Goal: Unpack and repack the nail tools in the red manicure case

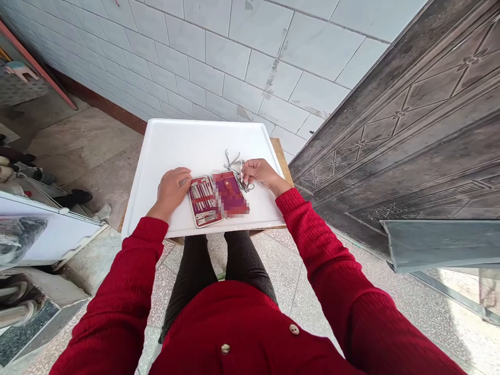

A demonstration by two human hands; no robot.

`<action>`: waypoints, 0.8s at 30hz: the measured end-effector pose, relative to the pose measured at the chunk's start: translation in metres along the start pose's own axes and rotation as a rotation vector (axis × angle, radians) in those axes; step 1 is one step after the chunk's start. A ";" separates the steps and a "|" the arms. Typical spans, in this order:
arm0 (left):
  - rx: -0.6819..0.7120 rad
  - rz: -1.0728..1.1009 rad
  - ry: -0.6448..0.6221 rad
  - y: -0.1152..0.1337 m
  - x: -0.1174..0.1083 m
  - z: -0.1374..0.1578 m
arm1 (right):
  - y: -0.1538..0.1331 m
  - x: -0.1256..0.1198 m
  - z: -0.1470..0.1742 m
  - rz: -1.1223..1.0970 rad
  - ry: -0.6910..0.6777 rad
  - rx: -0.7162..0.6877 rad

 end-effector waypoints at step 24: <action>0.022 0.005 0.023 -0.002 0.002 0.000 | 0.010 0.021 0.006 -0.274 -0.087 -0.123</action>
Point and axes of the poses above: each hand's wrist, its own z-axis away from the middle knuckle, its own x-axis out of the palm, y = z × x, the point moved 2 cm from there along -z, towards the middle knuckle, and after that the axes turned 7 degrees about x, right-handed, at the moved point
